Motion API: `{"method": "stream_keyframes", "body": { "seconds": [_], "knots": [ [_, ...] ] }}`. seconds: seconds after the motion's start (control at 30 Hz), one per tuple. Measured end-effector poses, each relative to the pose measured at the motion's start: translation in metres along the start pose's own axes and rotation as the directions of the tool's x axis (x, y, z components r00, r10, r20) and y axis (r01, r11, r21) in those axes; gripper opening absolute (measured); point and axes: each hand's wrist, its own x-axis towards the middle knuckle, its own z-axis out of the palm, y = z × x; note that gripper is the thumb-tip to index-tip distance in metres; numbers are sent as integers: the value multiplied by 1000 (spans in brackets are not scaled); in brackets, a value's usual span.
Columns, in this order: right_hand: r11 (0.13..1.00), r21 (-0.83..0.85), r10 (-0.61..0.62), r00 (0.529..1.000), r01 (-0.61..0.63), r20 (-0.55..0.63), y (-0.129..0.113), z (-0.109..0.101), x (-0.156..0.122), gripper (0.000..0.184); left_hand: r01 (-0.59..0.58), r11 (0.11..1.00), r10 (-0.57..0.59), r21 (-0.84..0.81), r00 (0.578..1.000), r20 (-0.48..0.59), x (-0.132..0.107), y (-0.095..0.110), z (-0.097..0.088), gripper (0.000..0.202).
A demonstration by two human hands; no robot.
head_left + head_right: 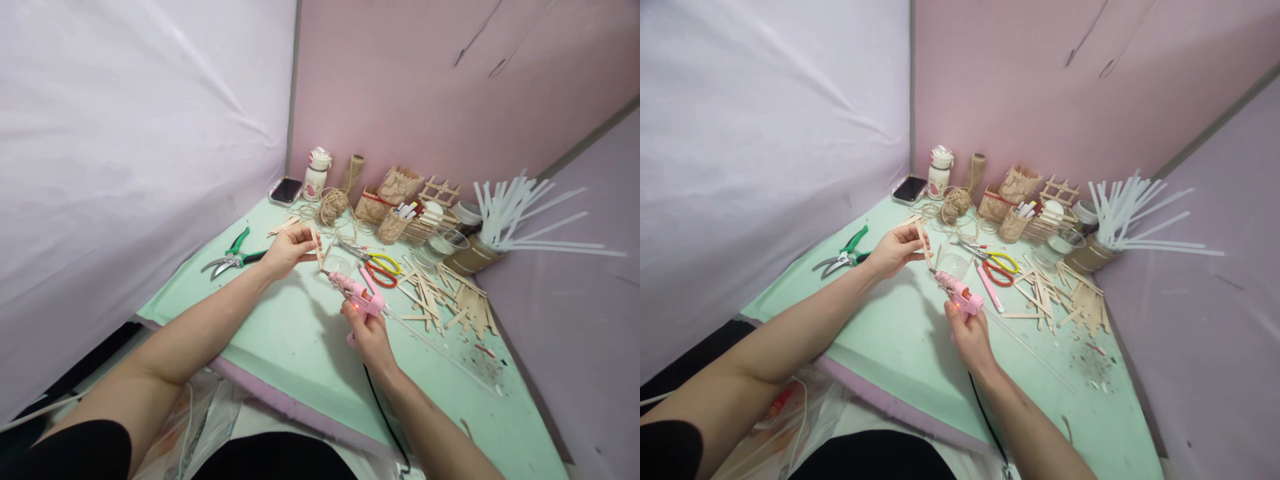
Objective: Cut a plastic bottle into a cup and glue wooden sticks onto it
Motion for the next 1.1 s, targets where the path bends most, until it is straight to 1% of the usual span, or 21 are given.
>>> {"method": "stream_keyframes", "body": {
  "seconds": [0.1,0.27,0.47,0.67,1.1],
  "knots": [
    [998,35,46,997,-48,58,-1,0,0,48,-13,1000,13,-2,1000,3,1,0,-1,28],
    [997,29,69,996,-70,54,2,0,1,44,-47,999,46,-12,998,-30,2,2,-4,28],
    [997,36,71,997,-73,42,10,0,0,38,-51,999,52,7,998,-27,1,3,-3,29],
    [996,19,84,996,-85,42,12,0,1,39,-27,999,27,21,1000,1,1,1,-2,30],
    [997,35,66,995,-69,74,11,0,1,44,7,999,-9,41,999,40,-1,1,2,29]
  ]
}}
